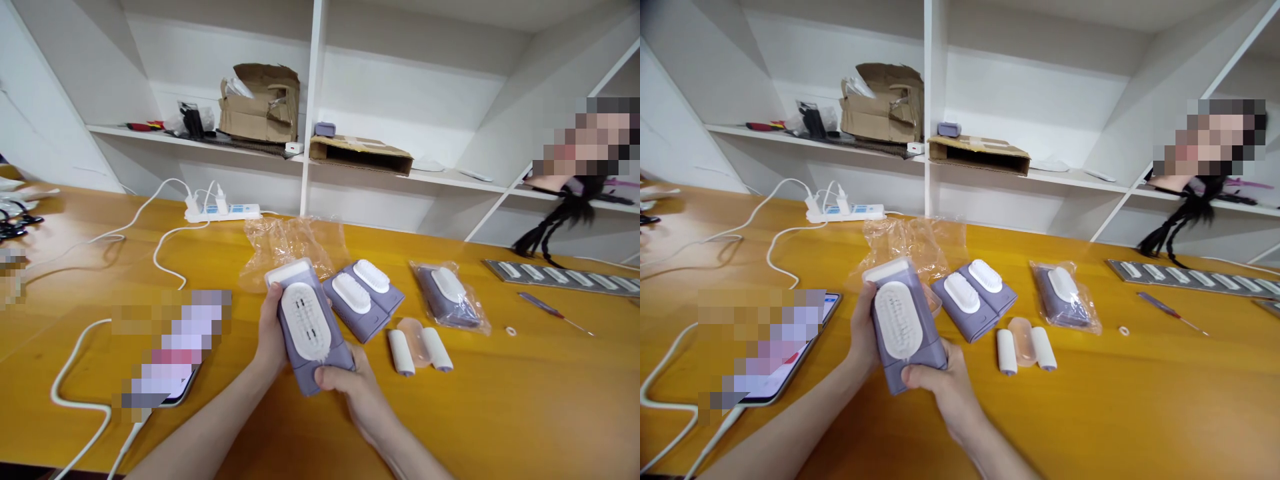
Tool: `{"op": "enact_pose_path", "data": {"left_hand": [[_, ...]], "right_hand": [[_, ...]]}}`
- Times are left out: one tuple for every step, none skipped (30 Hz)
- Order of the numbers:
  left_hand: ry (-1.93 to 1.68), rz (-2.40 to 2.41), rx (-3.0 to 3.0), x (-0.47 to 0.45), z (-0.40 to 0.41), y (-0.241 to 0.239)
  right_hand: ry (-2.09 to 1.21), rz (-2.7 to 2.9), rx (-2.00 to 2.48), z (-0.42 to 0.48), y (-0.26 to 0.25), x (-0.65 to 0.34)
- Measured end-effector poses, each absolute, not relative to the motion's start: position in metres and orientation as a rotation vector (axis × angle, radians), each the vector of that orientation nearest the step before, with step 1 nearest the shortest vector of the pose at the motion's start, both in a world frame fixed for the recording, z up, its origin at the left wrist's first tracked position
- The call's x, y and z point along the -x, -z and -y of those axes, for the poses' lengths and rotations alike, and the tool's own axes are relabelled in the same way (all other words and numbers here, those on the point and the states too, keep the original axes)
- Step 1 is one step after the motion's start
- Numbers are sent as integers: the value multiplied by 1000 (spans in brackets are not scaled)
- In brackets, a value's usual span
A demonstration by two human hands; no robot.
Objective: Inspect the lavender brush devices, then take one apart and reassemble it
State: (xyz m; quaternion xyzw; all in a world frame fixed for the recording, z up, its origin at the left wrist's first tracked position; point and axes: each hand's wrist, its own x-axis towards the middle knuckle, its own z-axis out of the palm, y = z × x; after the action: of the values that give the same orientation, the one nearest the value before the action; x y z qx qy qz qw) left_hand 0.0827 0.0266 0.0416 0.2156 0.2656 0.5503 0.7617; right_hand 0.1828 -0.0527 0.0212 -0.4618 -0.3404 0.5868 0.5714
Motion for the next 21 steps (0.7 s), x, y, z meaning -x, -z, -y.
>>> {"op": "enact_pose_path", "data": {"left_hand": [[-1173,-566,-463,-83,-27,-41],[-1147,-555,-455,-83,-28,-41],[-1131,-550,-441,-83,-28,-41],[-1133,-551,-423,-84,-28,-41],[-1151,-560,-402,-85,-27,-41],[-1171,-572,-380,-86,-26,-41],[-1178,-572,-364,-88,-25,-41],[-1163,-557,-360,-89,-23,-42],[-1127,-528,-367,-91,-22,-42],[-1083,-493,-378,-92,-20,-43],[-1045,-461,-387,-92,-19,-43],[-1022,-440,-390,-92,-18,-44],[-1013,-430,-392,-92,-18,-44],[-1009,-425,-393,-90,-19,-45],[-997,-416,-397,-88,-21,-45],[-975,-402,-405,-87,-22,-45],[-948,-382,-417,-85,-24,-45],[-921,-363,-432,-83,-26,-45],[-898,-348,-447,-82,-27,-45],[-886,-344,-459,-81,-27,-44],[-884,-343,-470,-80,-27,-44]], "right_hand": [[-1360,800,1066,53,-20,-182],[-1334,800,1054,53,-19,-182],[-1303,802,1055,53,-20,-182],[-1266,807,1067,53,-21,-182],[-1226,815,1085,52,-23,-183],[-1183,826,1103,52,-25,-184],[-1146,839,1119,52,-27,-184],[-1119,851,1129,51,-29,-184],[-1104,860,1130,51,-29,-184],[-1101,864,1126,51,-29,-184],[-1112,864,1122,51,-28,-183],[-1133,863,1117,51,-26,-182],[-1162,858,1107,51,-24,-182],[-1195,846,1093,51,-21,-181],[-1231,827,1080,52,-18,-181],[-1264,803,1068,52,-15,-180],[-1293,781,1060,53,-13,-180],[-1317,771,1054,53,-12,-180],[-1335,771,1049,54,-11,-179],[-1351,782,1045,54,-11,-179],[-1368,796,1041,54,-11,-179]]}}
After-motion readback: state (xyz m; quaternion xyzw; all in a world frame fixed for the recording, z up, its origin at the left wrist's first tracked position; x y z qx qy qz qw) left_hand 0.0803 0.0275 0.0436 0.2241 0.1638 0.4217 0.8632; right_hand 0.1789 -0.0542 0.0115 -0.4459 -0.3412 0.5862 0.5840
